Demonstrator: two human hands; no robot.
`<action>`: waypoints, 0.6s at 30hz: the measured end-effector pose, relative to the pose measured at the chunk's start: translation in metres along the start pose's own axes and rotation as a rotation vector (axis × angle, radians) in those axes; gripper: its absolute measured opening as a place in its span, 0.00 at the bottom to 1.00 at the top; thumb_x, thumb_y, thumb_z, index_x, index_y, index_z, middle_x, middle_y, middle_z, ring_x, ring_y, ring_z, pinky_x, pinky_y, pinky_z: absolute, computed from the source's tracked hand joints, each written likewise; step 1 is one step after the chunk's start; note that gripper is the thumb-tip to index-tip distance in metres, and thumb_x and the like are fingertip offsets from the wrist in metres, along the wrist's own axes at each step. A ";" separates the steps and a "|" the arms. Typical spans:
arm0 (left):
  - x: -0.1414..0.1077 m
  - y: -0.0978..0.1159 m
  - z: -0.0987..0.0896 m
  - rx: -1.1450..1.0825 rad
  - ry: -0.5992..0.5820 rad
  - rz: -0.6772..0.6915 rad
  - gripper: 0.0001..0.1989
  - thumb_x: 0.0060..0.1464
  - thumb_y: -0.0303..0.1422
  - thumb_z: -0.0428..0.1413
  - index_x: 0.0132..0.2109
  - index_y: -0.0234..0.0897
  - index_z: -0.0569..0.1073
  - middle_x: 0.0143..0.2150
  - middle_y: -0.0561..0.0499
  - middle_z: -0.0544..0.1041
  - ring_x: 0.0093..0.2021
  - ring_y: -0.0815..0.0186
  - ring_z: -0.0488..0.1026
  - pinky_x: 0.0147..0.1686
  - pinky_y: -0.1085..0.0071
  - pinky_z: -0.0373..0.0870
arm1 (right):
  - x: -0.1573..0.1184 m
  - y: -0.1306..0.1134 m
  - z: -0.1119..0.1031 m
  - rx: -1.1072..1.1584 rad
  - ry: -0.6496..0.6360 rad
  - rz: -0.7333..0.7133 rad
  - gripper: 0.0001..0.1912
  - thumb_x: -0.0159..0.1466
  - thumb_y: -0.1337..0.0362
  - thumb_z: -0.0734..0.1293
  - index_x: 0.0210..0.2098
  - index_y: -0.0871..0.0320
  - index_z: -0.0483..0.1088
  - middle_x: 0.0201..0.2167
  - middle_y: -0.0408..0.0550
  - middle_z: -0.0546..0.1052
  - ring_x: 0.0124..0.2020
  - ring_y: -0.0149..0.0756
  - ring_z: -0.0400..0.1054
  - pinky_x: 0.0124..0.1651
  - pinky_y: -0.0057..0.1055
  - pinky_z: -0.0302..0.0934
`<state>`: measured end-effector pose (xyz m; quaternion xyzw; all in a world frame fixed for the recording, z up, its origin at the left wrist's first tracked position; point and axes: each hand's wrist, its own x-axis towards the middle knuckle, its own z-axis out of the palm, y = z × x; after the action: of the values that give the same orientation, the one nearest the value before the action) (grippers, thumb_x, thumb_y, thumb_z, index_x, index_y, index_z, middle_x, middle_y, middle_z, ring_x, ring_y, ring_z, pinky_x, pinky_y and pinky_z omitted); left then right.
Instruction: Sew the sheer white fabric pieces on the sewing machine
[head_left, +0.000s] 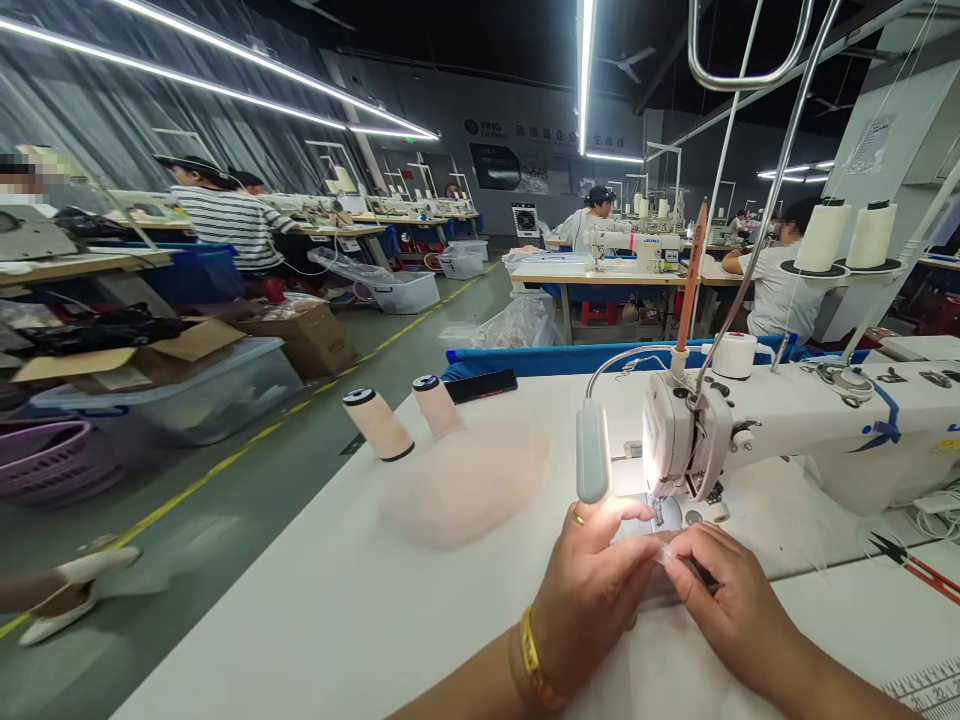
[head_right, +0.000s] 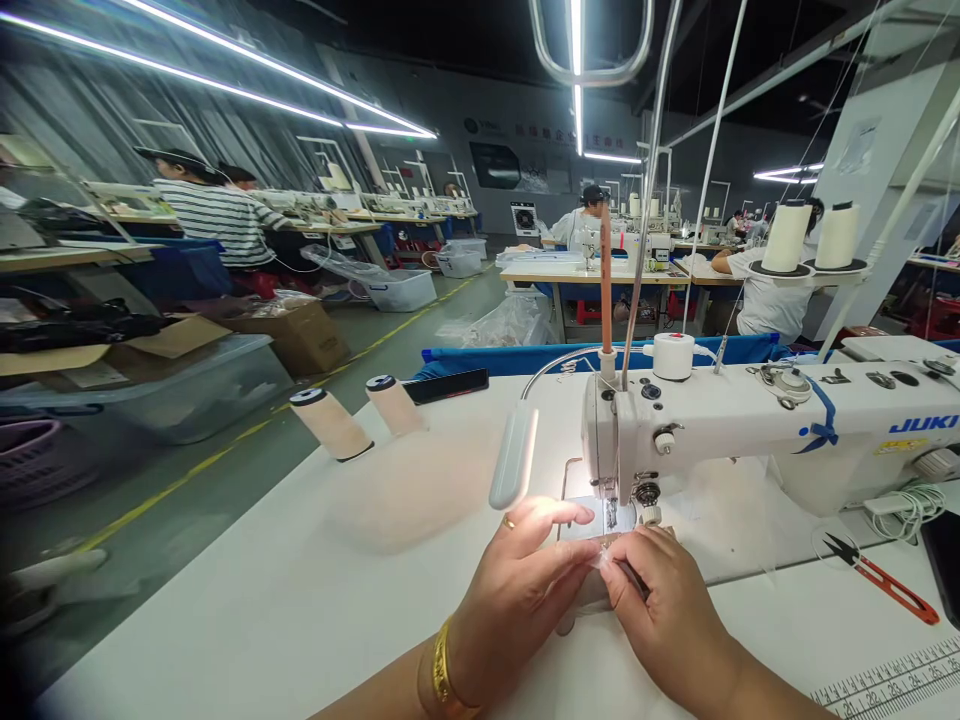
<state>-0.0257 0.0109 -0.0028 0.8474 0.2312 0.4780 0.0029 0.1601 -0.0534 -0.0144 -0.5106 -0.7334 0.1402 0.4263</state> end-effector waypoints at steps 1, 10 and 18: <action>0.000 0.000 0.000 0.005 -0.007 -0.008 0.10 0.63 0.24 0.55 0.37 0.41 0.78 0.45 0.47 0.79 0.41 0.61 0.73 0.42 0.64 0.71 | 0.000 0.000 0.000 -0.001 0.001 -0.002 0.13 0.75 0.64 0.59 0.32 0.53 0.65 0.28 0.40 0.71 0.31 0.35 0.65 0.36 0.30 0.61; 0.000 0.004 -0.001 -0.044 -0.056 -0.073 0.10 0.58 0.21 0.54 0.37 0.41 0.77 0.45 0.48 0.78 0.44 0.61 0.74 0.43 0.64 0.71 | -0.005 0.005 0.001 0.086 0.023 -0.015 0.10 0.71 0.68 0.62 0.49 0.49 0.69 0.42 0.44 0.75 0.39 0.37 0.70 0.40 0.31 0.66; 0.000 0.008 -0.001 -0.094 -0.071 -0.107 0.09 0.58 0.22 0.55 0.37 0.41 0.75 0.46 0.48 0.77 0.46 0.59 0.73 0.45 0.63 0.73 | -0.003 0.000 -0.006 0.108 0.015 -0.021 0.06 0.73 0.66 0.62 0.40 0.51 0.69 0.38 0.44 0.76 0.40 0.38 0.71 0.40 0.32 0.67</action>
<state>-0.0237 0.0035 -0.0003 0.8492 0.2533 0.4569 0.0763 0.1653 -0.0568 -0.0123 -0.4801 -0.7269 0.1714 0.4602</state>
